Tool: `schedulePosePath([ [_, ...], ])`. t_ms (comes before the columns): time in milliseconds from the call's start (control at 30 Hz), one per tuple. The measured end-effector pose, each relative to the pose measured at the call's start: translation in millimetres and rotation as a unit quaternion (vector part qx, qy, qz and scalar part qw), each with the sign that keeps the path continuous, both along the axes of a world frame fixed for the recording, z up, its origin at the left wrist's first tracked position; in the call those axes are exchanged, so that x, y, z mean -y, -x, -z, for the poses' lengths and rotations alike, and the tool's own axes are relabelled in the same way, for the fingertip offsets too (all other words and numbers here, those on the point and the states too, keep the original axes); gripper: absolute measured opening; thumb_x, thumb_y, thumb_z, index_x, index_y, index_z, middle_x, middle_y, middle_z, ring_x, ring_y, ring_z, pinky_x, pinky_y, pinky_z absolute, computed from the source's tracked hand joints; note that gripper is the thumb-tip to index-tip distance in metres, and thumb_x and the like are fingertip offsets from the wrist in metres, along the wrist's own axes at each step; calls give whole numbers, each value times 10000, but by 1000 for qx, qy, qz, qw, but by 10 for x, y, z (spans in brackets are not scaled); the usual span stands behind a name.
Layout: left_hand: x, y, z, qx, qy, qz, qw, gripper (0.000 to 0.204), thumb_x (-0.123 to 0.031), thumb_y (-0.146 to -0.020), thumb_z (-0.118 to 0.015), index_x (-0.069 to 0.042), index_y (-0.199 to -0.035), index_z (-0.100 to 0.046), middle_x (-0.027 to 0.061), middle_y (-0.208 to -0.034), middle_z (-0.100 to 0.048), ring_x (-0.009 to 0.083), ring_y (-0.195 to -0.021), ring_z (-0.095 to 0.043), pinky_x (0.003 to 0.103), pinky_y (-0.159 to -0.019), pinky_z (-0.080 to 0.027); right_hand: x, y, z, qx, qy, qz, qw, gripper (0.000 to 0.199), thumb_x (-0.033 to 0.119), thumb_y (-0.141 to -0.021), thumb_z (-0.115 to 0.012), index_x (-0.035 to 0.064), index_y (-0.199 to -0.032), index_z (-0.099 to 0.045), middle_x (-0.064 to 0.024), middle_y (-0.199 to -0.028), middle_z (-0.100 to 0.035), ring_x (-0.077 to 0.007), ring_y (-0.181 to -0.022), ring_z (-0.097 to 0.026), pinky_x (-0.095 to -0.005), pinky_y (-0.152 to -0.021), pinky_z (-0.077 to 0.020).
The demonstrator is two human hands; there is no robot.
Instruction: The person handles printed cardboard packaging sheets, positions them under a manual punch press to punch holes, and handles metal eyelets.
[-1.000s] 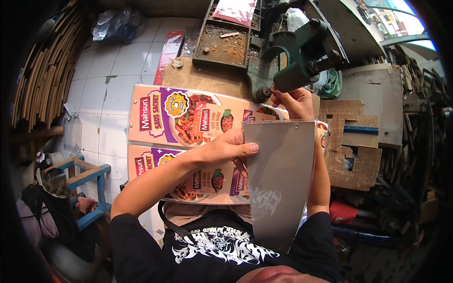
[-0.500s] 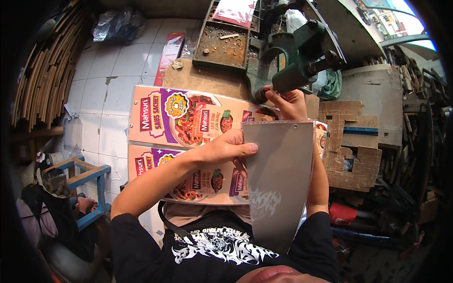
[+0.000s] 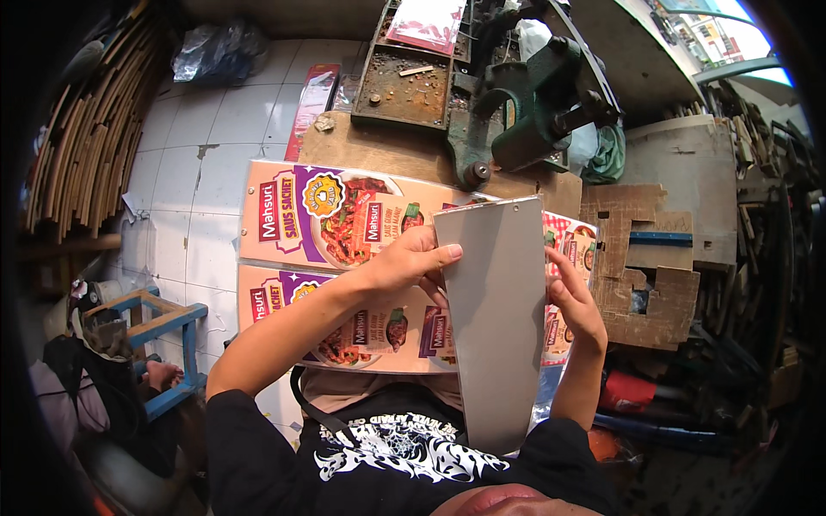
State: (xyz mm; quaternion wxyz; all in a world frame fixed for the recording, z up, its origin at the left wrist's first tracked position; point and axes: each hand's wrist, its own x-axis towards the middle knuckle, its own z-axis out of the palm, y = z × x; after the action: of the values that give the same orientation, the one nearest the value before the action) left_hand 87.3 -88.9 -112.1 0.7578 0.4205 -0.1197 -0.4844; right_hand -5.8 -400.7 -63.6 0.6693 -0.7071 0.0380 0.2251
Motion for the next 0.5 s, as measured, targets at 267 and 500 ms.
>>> schedulePosePath([
  [267, 100, 10, -89, -23, -67, -22, 997, 454, -390, -1011, -545, -11, -1261, -525, 119, -1023, -687, 184, -854, -715, 281, -636, -614, -456, 689, 337, 134, 115, 140, 974, 699, 61, -967, -594, 6, -1546, -207, -233, -1393, -523, -217, -1152, -605, -312, -948, -488],
  [500, 259, -117, -92, 0, -51, -79, 996, 386, -289, -1016, -552, -26, -1297, -524, 92, -1060, -678, 162, -887, -705, 279, -726, -594, -415, 400, 175, 136, 122, 171, 968, 634, 49, -965, -586, -56, -1512, -284, -223, -1452, -482, -215, -1220, -567, -304, -997, -465],
])
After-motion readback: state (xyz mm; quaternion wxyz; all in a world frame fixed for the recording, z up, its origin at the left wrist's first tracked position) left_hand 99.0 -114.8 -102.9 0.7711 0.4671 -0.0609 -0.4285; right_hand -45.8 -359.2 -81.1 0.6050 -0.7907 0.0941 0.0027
